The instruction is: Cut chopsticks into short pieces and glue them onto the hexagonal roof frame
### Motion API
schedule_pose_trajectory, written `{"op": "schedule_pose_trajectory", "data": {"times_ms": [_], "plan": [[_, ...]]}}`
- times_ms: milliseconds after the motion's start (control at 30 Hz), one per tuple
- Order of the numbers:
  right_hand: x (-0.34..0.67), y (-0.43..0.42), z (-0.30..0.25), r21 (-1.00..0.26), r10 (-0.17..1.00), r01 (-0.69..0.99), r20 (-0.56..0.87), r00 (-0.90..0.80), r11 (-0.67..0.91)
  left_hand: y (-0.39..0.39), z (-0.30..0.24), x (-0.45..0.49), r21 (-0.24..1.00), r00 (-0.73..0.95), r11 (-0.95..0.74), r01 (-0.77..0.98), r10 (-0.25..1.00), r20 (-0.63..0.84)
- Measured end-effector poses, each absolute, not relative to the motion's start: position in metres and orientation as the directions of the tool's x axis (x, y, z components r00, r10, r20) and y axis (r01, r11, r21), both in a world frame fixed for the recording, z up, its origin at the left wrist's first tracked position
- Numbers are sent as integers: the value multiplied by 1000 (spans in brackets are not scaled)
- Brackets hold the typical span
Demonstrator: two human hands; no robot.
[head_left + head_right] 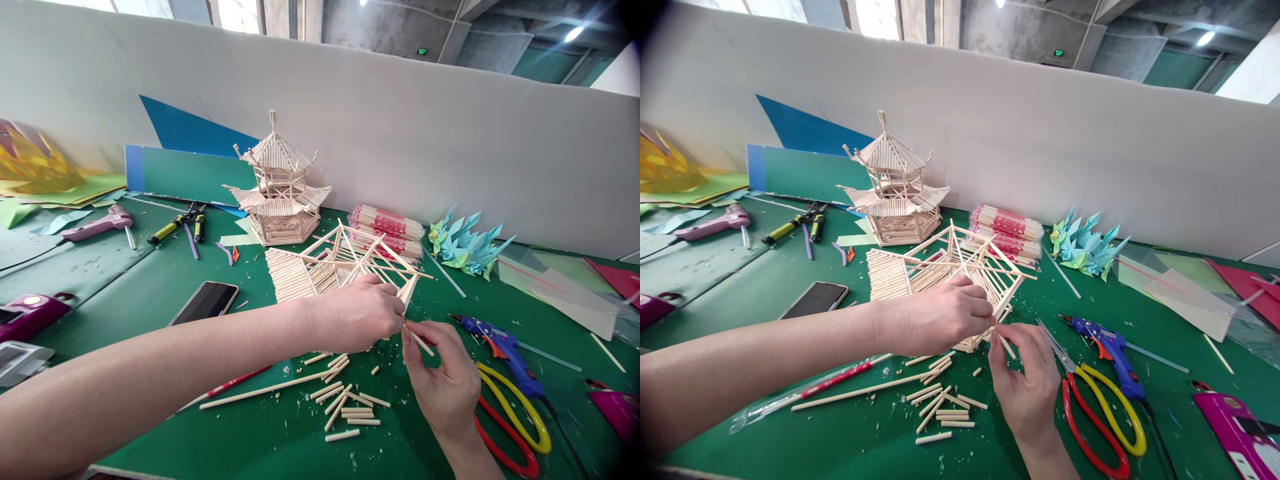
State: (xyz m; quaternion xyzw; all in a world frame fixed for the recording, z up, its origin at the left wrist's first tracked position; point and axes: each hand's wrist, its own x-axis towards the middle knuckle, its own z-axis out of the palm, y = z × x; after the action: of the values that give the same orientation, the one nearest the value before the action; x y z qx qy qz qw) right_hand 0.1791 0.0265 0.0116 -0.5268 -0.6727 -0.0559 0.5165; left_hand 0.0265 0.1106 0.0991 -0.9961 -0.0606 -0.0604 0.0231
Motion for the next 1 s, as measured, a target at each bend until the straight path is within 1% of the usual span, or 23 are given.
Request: {"op": "schedule_pose_trajectory", "data": {"times_ms": [500, 700, 1000], "plan": [[178, 27, 12, -463, 641, 769, 762, 91, 441, 111, 96, 27, -53, 978, -992, 117, 106, 181], [177, 27, 12, -469, 647, 765, 757, 91, 441, 110, 98, 28, -56, 983, -991, 122, 113, 146], [178, 27, 12, -468, 650, 774, 753, 98, 427, 109, 100, 27, -54, 979, -989, 137, 127, 160]]}}
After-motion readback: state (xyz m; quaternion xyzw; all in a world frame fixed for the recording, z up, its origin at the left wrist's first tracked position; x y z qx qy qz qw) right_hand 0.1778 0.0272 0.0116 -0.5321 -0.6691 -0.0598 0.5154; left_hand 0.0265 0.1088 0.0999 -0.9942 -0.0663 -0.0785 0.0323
